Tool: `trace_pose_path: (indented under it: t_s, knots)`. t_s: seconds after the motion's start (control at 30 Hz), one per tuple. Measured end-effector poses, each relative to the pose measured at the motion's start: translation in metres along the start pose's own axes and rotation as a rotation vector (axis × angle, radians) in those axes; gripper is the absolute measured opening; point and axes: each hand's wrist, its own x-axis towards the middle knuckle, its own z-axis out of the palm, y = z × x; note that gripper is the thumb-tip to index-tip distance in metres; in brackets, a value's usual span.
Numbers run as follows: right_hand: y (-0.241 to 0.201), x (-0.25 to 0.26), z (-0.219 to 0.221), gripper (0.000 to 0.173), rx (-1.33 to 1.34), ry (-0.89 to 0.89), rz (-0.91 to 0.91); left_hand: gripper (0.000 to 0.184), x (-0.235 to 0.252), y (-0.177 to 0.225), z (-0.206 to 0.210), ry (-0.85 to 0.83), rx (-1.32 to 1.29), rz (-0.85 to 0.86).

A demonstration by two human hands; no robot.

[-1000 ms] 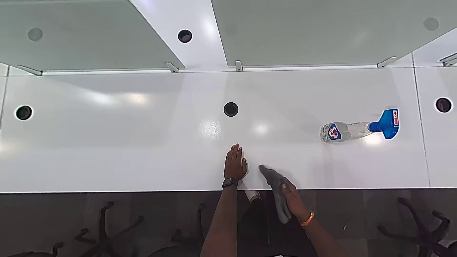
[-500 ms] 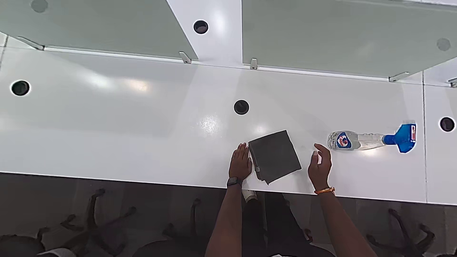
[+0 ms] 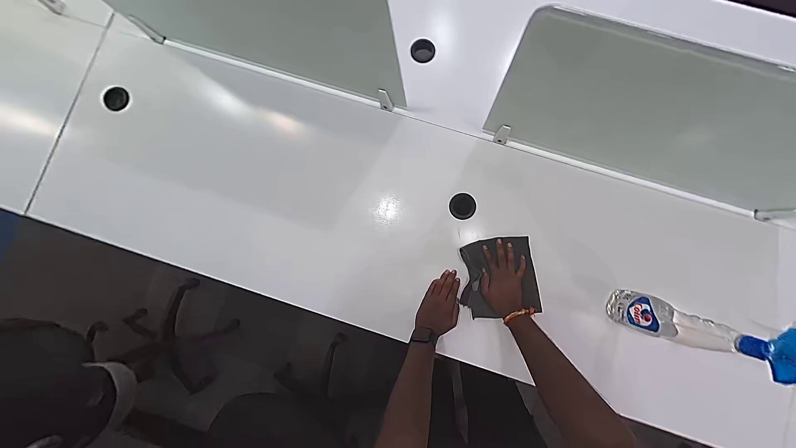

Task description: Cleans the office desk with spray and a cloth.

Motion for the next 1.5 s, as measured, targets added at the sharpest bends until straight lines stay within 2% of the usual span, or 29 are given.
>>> trace_pose_path:
  t_s: [0.1, 0.2, 0.37, 0.43, 0.53, 0.6, 0.7, 0.83, 0.9, 0.97, 1.07, 1.13, 1.23, 1.4, 1.5]
  knots:
    - [-0.002, 0.053, 0.003, 0.054, 0.134, 0.143, -0.039, 0.053, 0.000, 0.000, -0.002, -0.019, -0.017, -0.017]
    - [-0.005, 0.087, 0.001, 0.046, 0.236, 0.183, -0.043, 0.052, 0.000, -0.001, -0.003, -0.034, -0.045, -0.013]
    - [-0.038, 0.094, -0.008, 0.040, 0.305, 0.231, 0.016, 0.052, -0.003, -0.002, -0.001, -0.051, -0.093, 0.001]
    - [-0.054, 0.088, -0.011, 0.039, 0.337, 0.218, -0.054, 0.049, -0.004, -0.001, -0.001, -0.024, -0.093, 0.020]
    - [-0.072, 0.085, 0.004, 0.036, 0.361, 0.222, -0.259, 0.035, -0.012, 0.000, 0.002, 0.115, -0.094, 0.078]
    - [-0.080, 0.081, 0.009, 0.035, 0.370, 0.188, -0.347, 0.028, -0.022, 0.003, 0.004, 0.225, -0.140, 0.032]
    - [-0.101, 0.051, 0.013, 0.032, 0.408, 0.075, -0.503, 0.026, -0.056, 0.025, -0.005, 0.387, -0.239, -0.111]
    - [-0.154, -0.036, 0.037, 0.025, 0.567, -0.078, -0.727, 0.031, -0.112, 0.062, -0.035, 0.589, -0.315, -0.235]
    - [-0.180, -0.079, 0.037, 0.021, 0.637, -0.192, -0.810, 0.032, -0.131, 0.076, -0.054, 0.631, -0.331, -0.260]
    - [-0.189, -0.102, 0.037, 0.022, 0.678, -0.248, -0.907, 0.033, -0.141, 0.082, -0.066, 0.625, -0.325, -0.266]
    - [-0.179, -0.099, 0.034, 0.029, 0.746, -0.322, -0.991, 0.033, -0.142, 0.075, -0.071, 0.569, -0.298, -0.260]
    - [-0.159, -0.089, 0.024, 0.030, 0.833, -0.379, -0.941, 0.034, -0.132, 0.062, -0.068, 0.533, -0.263, -0.237]
    - [-0.107, -0.053, 0.017, 0.029, 0.774, -0.275, -0.892, 0.033, -0.105, 0.034, -0.062, 0.472, -0.221, -0.203]
    - [-0.007, 0.006, 0.000, 0.037, 0.472, 0.010, -0.602, 0.035, -0.056, 0.002, -0.053, 0.282, -0.178, -0.102]
    - [0.037, 0.003, -0.003, 0.041, 0.401, 0.097, -0.345, 0.038, -0.030, -0.002, -0.045, 0.180, -0.161, -0.049]
